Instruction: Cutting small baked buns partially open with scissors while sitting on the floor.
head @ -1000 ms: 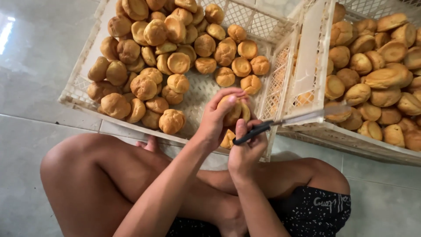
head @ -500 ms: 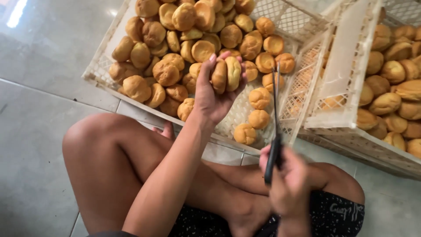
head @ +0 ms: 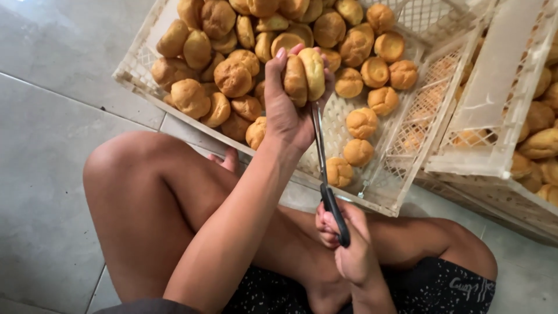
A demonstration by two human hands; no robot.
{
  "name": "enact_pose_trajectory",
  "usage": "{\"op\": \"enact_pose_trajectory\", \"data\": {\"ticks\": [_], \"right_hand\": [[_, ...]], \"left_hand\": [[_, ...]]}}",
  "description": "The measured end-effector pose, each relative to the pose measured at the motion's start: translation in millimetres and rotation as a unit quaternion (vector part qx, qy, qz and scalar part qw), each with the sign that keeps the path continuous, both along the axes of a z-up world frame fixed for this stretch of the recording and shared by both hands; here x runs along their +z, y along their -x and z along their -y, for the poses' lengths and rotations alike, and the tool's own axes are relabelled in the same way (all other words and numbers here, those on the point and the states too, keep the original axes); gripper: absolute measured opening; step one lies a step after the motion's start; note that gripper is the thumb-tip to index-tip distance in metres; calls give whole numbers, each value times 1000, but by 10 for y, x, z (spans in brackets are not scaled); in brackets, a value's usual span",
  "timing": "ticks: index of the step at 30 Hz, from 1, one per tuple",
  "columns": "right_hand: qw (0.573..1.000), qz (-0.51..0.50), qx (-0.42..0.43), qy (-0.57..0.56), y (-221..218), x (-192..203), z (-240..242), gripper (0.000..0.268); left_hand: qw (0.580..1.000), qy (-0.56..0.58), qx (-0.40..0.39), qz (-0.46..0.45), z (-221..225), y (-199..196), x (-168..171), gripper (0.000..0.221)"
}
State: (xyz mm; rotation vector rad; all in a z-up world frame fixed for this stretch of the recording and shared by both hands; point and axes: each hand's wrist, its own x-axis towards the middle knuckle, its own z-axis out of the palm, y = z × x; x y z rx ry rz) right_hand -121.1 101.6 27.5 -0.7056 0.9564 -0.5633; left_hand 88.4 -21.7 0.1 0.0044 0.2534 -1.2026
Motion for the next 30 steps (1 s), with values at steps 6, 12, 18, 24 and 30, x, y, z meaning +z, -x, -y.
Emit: {"op": "enact_pose_trajectory", "data": {"ticks": [6,12,18,24,30], "right_hand": [[999,-28,30,6,51,96,93,13],[999,-4,6,35,-83,37,168,12],[996,6,8,93,-204,63,348,12],[996,18,-3,85,-246,52,420,15],[996,-16,8,84,-251,129,242,17]], "left_hand": [[1000,-8,-17,-23,-1,14,11,34],[1000,3,-14,-23,4,78,18,34],[998,-36,-41,21,-53,259,155,37],[999,-7,-43,-27,-71,245,111,33],[998,-18,1,-61,-51,94,81,31]]}}
